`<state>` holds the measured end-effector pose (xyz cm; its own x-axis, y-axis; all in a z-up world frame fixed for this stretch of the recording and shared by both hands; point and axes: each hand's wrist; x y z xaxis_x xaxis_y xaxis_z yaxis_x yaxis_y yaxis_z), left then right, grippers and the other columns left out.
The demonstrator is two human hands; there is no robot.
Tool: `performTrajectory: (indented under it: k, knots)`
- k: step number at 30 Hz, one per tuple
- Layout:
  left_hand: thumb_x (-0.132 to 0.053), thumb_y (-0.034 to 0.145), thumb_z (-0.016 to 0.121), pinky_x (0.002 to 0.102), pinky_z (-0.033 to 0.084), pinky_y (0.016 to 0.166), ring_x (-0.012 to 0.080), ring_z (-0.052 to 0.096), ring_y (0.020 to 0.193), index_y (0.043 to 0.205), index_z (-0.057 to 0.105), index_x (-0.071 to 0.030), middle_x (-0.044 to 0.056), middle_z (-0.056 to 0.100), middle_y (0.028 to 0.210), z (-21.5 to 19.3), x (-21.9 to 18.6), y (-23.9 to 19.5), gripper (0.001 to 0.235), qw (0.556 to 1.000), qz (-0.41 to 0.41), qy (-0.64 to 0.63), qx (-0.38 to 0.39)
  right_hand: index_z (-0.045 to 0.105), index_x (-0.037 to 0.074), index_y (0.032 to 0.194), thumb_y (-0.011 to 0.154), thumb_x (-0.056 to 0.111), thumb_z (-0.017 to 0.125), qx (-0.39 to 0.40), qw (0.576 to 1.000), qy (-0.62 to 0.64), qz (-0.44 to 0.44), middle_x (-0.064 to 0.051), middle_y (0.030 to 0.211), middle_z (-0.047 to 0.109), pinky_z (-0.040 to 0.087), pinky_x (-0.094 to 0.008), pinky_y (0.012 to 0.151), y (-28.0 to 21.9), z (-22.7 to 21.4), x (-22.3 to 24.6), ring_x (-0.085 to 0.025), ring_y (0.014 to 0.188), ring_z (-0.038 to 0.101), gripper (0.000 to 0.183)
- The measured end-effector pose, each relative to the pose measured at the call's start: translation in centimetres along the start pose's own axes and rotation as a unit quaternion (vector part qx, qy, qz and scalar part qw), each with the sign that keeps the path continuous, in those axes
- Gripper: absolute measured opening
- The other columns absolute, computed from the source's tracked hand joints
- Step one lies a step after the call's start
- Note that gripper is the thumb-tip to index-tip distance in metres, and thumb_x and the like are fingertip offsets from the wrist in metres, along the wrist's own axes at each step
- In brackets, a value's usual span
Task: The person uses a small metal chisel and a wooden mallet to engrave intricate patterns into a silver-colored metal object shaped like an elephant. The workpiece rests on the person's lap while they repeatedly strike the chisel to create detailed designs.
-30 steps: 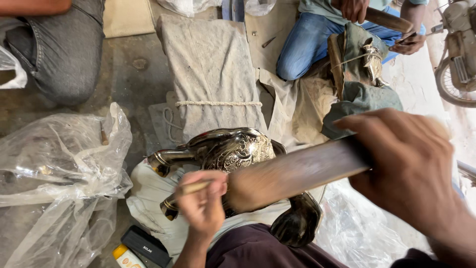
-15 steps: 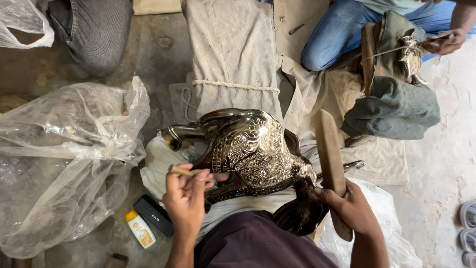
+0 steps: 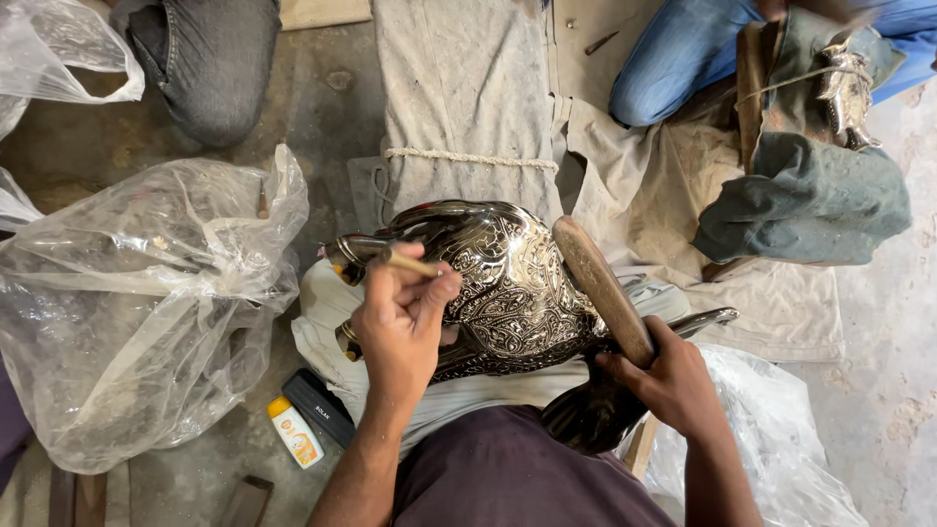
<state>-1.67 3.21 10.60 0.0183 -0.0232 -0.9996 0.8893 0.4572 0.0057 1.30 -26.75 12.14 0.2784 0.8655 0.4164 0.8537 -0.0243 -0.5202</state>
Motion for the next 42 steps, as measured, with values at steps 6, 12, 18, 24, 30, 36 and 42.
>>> performTrajectory:
  k: [6,12,18,24,30,36,42]
  knots:
    - [-0.013,0.096,0.076,0.023,0.061,0.068,0.012,0.076,0.081,0.123,0.056,0.0,0.01,0.078,0.093,0.8,-0.9,2.4,0.036,0.999,0.01,-0.002,0.041,0.065,0.002,0.112,0.072,0.034,0.088,0.004,0.999,0.044,0.009,-0.015,0.079,0.074,0.056,-0.041,0.066,0.6,0.5,-0.4,-0.024,0.071,0.071,0.056]
    - [-0.013,0.098,0.074,0.021,0.059,0.063,0.0073,0.074,0.079,0.12,0.06,-0.001,0.006,0.078,0.088,0.5,-1.1,2.6,0.029,0.998,0.012,0.011,0.056,0.043,0.004,0.144,0.072,0.021,0.085,-0.075,0.987,0.025,-0.136,-0.017,0.088,0.07,0.056,-0.041,0.063,1.0,-3.3,4.6,-0.028,0.074,0.069,0.085]
    - [-0.015,0.099,0.075,0.02,0.049,0.053,0.0028,0.066,0.07,0.107,0.062,-0.003,0.001,0.073,0.081,0.5,-1.2,2.8,0.02,0.993,0.078,0.082,0.03,0.046,-0.001,0.14,0.085,0.015,0.081,-0.224,0.861,-0.189,-0.415,-0.023,0.106,0.07,0.058,-0.046,0.074,0.6,-9.1,15.7,-0.034,0.086,0.071,0.068]
    - [-0.017,0.1,0.073,0.02,0.036,0.046,-0.0009,0.047,0.057,0.101,0.062,-0.004,-0.003,0.069,0.074,0.4,-0.8,3.1,0.017,0.993,0.07,0.081,0.047,0.056,0.008,0.133,0.093,0.021,0.073,-0.175,0.761,-0.41,-0.471,-0.014,0.1,0.07,0.058,-0.04,0.068,0.6,-9.2,23.5,-0.025,0.081,0.069,0.046]
    - [-0.019,0.103,0.071,0.02,0.039,0.049,0.0001,0.053,0.064,0.102,0.061,-0.004,-0.002,0.065,0.08,0.4,-0.2,2.9,0.019,0.993,0.092,0.055,0.044,0.064,0.006,0.127,0.098,0.014,0.07,-0.206,0.742,-0.414,-0.485,-0.009,0.088,0.068,0.054,-0.037,0.062,-0.4,-8.7,27.6,-0.02,0.068,0.063,0.031]
    - [-0.021,0.102,0.073,0.022,0.043,0.051,0.0013,0.055,0.063,0.099,0.063,-0.004,-0.003,0.068,0.079,0.3,-0.2,3.1,0.02,0.993,0.087,0.065,0.044,0.062,0.014,0.13,0.095,0.019,0.071,-0.217,0.714,-0.443,-0.496,-0.005,0.089,0.069,0.051,-0.032,0.06,0.8,-8.4,26.2,-0.017,0.069,0.063,0.037]
    - [-0.021,0.1,0.074,0.024,0.039,0.049,0.0041,0.045,0.055,0.094,0.066,-0.004,-0.004,0.066,0.072,0.0,0.0,2.9,0.019,0.989,0.087,0.11,0.051,0.063,0.018,0.131,0.092,0.024,0.07,-0.239,0.678,-0.47,-0.512,-0.004,0.088,0.069,0.053,-0.034,0.061,1.2,-7.9,23.4,-0.019,0.073,0.066,0.039]
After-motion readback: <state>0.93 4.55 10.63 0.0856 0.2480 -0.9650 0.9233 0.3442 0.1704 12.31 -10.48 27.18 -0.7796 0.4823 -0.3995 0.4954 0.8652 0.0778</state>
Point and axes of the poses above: each hand's wrist, its own y-axis towards the middle knuckle, its own z-axis out of the palm, x = y × z
